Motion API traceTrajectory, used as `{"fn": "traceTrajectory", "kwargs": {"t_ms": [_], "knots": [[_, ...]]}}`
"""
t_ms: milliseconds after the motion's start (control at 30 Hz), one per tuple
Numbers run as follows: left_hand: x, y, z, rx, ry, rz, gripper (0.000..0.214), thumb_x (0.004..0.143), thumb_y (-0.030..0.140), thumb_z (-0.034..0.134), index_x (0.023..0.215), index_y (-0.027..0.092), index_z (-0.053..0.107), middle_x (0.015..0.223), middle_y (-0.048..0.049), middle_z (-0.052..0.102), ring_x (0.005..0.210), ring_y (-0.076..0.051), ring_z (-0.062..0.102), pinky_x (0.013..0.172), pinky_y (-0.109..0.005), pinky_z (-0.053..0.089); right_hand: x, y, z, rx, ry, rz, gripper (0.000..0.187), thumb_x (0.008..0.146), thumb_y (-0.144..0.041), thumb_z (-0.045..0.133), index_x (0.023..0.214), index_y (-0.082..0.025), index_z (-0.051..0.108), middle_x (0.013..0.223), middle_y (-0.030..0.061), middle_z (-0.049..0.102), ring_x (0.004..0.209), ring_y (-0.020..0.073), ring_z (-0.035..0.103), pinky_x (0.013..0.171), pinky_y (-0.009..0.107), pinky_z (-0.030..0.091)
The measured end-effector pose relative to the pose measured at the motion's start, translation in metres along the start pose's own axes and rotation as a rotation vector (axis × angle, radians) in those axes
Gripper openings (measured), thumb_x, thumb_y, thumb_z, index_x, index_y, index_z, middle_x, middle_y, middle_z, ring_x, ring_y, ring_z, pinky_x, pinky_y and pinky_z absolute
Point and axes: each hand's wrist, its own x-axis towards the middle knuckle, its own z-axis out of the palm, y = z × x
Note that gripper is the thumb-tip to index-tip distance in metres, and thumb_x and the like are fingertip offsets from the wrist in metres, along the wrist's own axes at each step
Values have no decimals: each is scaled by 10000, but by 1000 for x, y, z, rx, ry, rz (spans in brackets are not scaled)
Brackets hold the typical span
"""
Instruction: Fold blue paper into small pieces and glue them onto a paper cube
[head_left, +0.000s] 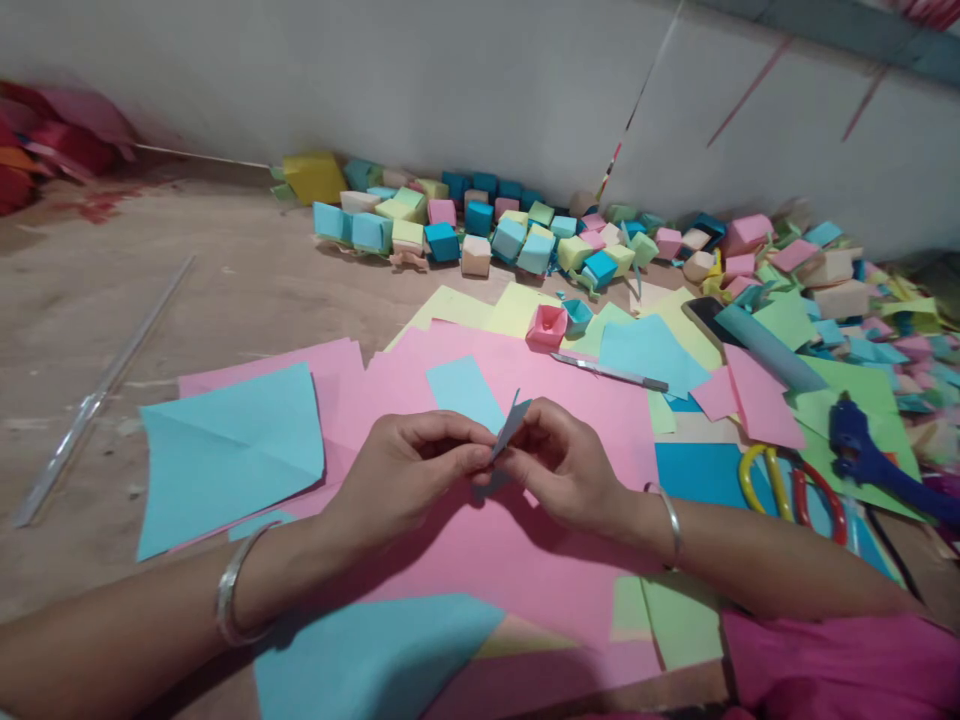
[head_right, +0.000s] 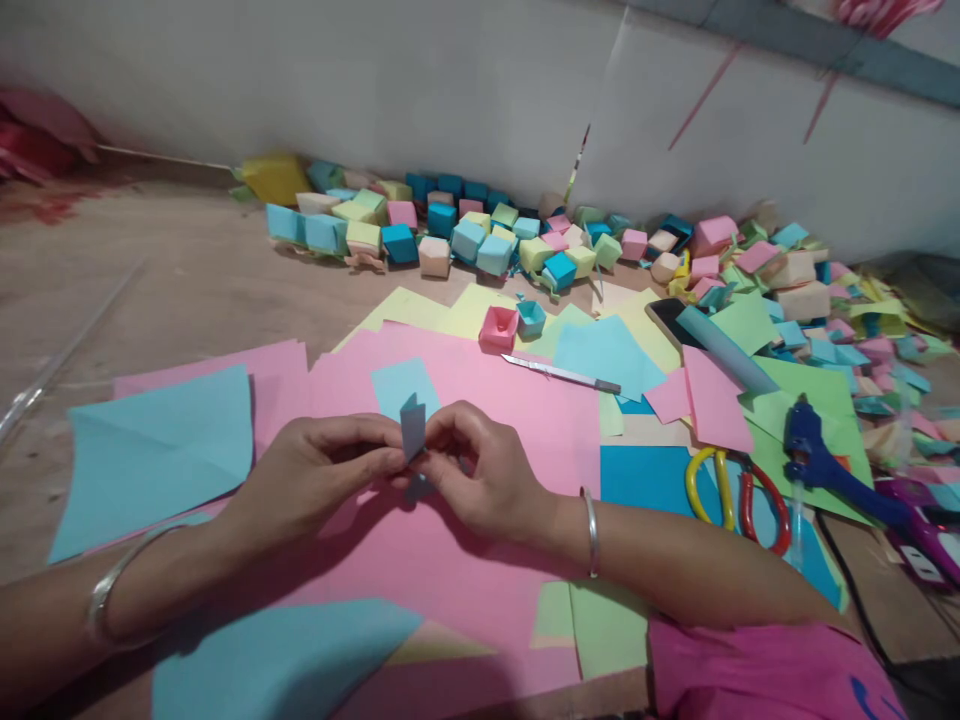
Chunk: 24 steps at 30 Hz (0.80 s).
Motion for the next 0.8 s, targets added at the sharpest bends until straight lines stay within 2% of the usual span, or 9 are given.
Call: {"fn": "traceTrajectory", "kwargs": {"t_ms": [167,400,467,633,800], "knots": [[-1,1,0,15,8,60,21,666,154,728,663,173,735,644,-11,678,572,-123,613,545,-211,517,2,-4,-2,13,26,-7,124,826,-164,640,904,-209,554,781,-15,616,693,120,612,623,266,514],[3,1,3,-17,63,-69,37,617,127,719,603,159,706,554,-7,660,518,-112,587,505,-195,477,0,-7,-4,-257,33,-143,122,820,-126,611,922,-194,613,813,-6,667,709,103,613,651,243,497],[4,0,3,-25,74,-75,35,596,122,722,595,149,702,556,-11,662,517,-107,578,508,-195,470,0,-8,-2,-199,37,-93,132,800,-115,606,909,-190,612,783,-8,660,678,100,602,607,233,483],[6,-6,3,-34,-1,-53,66,614,144,742,599,129,680,560,-19,650,527,-107,573,521,-204,457,5,-13,1,122,-8,209,134,711,-82,610,796,-177,570,631,-50,587,517,69,531,461,192,412],[6,-18,0,-195,-107,-62,111,670,167,751,705,155,647,575,11,627,535,-128,591,534,-248,497,9,-15,-2,268,-41,284,138,678,-67,622,738,-175,560,539,-77,547,458,51,490,441,178,392]]}}
